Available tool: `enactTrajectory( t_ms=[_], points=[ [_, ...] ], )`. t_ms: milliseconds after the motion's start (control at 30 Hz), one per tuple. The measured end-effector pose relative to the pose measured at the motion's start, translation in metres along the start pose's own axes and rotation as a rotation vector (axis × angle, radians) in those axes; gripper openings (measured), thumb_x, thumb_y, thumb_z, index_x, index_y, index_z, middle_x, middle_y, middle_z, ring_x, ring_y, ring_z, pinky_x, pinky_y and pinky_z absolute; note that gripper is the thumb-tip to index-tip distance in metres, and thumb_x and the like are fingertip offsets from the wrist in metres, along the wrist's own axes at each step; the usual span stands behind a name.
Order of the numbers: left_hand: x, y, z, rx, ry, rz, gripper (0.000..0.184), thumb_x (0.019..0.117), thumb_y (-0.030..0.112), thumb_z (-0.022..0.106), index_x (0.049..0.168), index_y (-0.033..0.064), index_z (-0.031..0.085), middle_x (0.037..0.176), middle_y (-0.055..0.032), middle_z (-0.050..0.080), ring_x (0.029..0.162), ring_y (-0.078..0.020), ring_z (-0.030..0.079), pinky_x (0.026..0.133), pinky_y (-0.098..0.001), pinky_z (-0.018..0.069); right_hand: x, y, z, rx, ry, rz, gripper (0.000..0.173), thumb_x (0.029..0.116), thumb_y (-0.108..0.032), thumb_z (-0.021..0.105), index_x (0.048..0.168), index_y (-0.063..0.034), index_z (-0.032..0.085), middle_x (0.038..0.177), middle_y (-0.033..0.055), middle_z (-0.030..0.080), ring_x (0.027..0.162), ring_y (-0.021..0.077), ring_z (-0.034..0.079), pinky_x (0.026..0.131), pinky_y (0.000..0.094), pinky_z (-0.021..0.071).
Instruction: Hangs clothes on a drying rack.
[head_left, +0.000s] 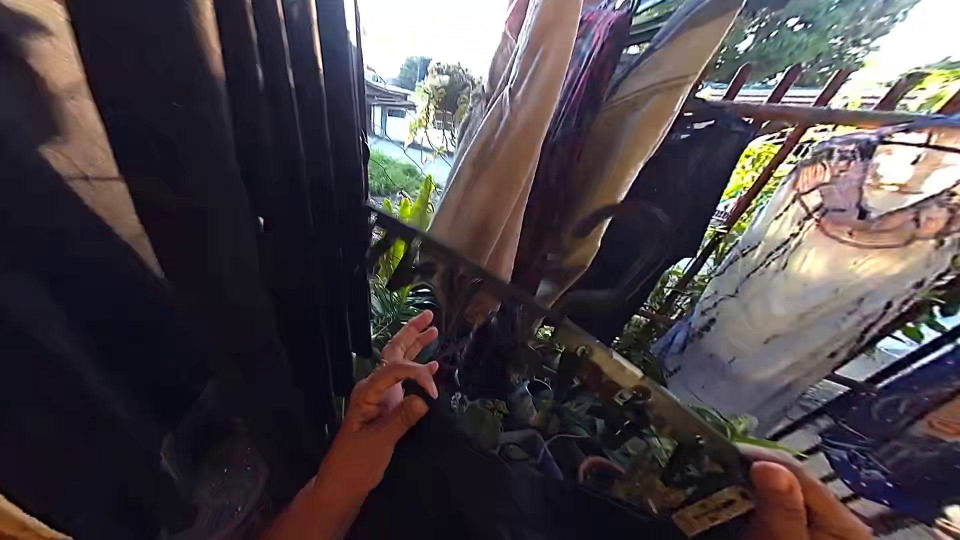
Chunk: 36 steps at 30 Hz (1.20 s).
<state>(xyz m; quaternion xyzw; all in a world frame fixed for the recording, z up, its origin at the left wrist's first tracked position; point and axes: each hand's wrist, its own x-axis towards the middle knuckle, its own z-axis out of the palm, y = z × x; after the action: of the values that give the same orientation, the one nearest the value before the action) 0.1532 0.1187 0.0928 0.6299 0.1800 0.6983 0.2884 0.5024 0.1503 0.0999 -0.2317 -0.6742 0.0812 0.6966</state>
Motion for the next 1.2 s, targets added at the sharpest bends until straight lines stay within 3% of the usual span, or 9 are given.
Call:
enactTrajectory(
  t_ms=[133, 233, 333, 467, 533, 733, 900, 1067, 1200],
  points=[
    [-0.012, -0.026, 0.018, -0.235, 0.053, -0.077, 0.014, 0.0965, 0.032, 0.069, 0.106, 0.0255, 0.077, 0.138, -0.0012, 0.064, 0.136, -0.0212, 0.054, 0.115, -0.0435, 0.0437, -0.039, 0.024, -0.021, 0.105, -0.127, 0.137, 0.025, 0.1057, -0.042, 0.054, 0.105, -0.0315, 0.077, 0.099, -0.0217, 0.073, 0.091, -0.0078, 0.067, 0.083, 0.0126, 0.0545],
    [-0.014, -0.042, 0.032, -0.301, 0.037, -0.082, 0.016, 0.0993, 0.024, 0.066, 0.104, 0.0142, 0.078, 0.150, -0.0172, 0.053, 0.144, -0.0357, 0.046, 0.116, -0.0522, 0.0428, -0.063, 0.040, -0.030, 0.112, -0.217, 0.200, 0.026, 0.1057, -0.043, 0.053, 0.105, -0.0297, 0.076, 0.097, -0.0207, 0.073, 0.089, -0.0085, 0.066, 0.080, 0.0116, 0.0541],
    [-0.018, -0.053, 0.042, -0.169, 0.106, -0.054, 0.013, 0.0984, 0.016, 0.067, 0.101, 0.0101, 0.078, 0.126, -0.0113, 0.069, 0.125, -0.0270, 0.063, 0.109, -0.0438, 0.0514, -0.078, 0.057, -0.035, 0.062, -0.253, 0.278, 0.029, 0.1051, -0.046, 0.053, 0.108, -0.0288, 0.075, 0.101, -0.0207, 0.073, 0.093, -0.0080, 0.066, 0.083, 0.0124, 0.0540],
    [-0.026, -0.065, 0.049, 0.081, 0.177, 0.026, 0.009, 0.0936, 0.012, 0.073, 0.099, 0.0096, 0.079, 0.109, -0.0026, 0.073, 0.109, -0.0129, 0.067, 0.101, -0.0307, 0.0546, -0.098, 0.075, -0.028, -0.189, -0.108, 0.443, 0.067, 0.0958, -0.051, 0.063, 0.134, 0.0044, 0.053, 0.088, -0.0108, 0.068, 0.072, -0.0121, 0.060, 0.065, 0.0101, 0.0522],
    [-0.030, -0.070, 0.052, 0.217, 0.217, 0.066, 0.008, 0.0925, 0.010, 0.074, 0.099, 0.0081, 0.079, 0.108, -0.0026, 0.072, 0.108, -0.0114, 0.066, 0.100, -0.0293, 0.0547, -0.107, 0.073, -0.022, -0.222, -0.007, 0.489, 0.073, 0.0964, -0.053, 0.062, 0.131, 0.0103, 0.049, 0.104, -0.0035, 0.064, 0.080, -0.0124, 0.059, 0.070, 0.0095, 0.0521],
    [-0.050, -0.092, 0.049, 0.520, 0.102, 0.115, 0.010, 0.0958, 0.011, 0.071, 0.097, 0.0033, 0.077, 0.108, -0.0068, 0.071, 0.112, -0.0103, 0.064, 0.105, -0.0278, 0.0486, -0.116, 0.043, 0.019, -0.125, -0.324, 0.150, 0.022, 0.1020, -0.035, 0.064, 0.108, -0.0136, 0.067, 0.079, -0.0033, 0.065, 0.068, -0.0005, 0.060, 0.064, 0.0165, 0.0532],
    [-0.078, -0.106, 0.045, 0.630, -0.140, 0.053, 0.017, 0.1013, 0.015, 0.062, 0.101, 0.0075, 0.077, 0.107, -0.0067, 0.072, 0.110, -0.0139, 0.064, 0.104, -0.0324, 0.0469, -0.069, -0.010, 0.084, 0.005, -0.523, -0.106, 0.026, 0.1036, -0.028, 0.062, 0.123, -0.0118, 0.068, 0.099, 0.0095, 0.066, 0.081, 0.0120, 0.065, 0.064, 0.0234, 0.0539],
    [-0.105, -0.088, 0.048, 0.604, -0.077, -0.086, 0.025, 0.0926, 0.015, 0.069, 0.108, -0.0043, 0.069, 0.106, -0.0145, 0.071, 0.107, -0.0124, 0.066, 0.101, -0.0246, 0.0485, -0.041, -0.033, 0.128, 0.008, -0.752, -0.133, 0.050, 0.0955, -0.036, 0.072, 0.138, -0.0122, 0.061, 0.127, 0.0147, 0.068, 0.082, 0.0201, 0.072, 0.057, 0.0336, 0.0560],
    [-0.112, -0.083, 0.043, 0.729, -0.050, -0.019, 0.023, 0.0847, 0.011, 0.072, 0.102, -0.0045, 0.070, 0.095, -0.0139, 0.073, 0.096, -0.0157, 0.070, 0.092, -0.0253, 0.0520, -0.041, -0.023, 0.145, 0.077, -0.923, -0.104, 0.036, 0.0940, -0.035, 0.073, 0.118, -0.0080, 0.068, 0.096, 0.0092, 0.072, 0.077, 0.0208, 0.070, 0.059, 0.0379, 0.0536]
  ],
)
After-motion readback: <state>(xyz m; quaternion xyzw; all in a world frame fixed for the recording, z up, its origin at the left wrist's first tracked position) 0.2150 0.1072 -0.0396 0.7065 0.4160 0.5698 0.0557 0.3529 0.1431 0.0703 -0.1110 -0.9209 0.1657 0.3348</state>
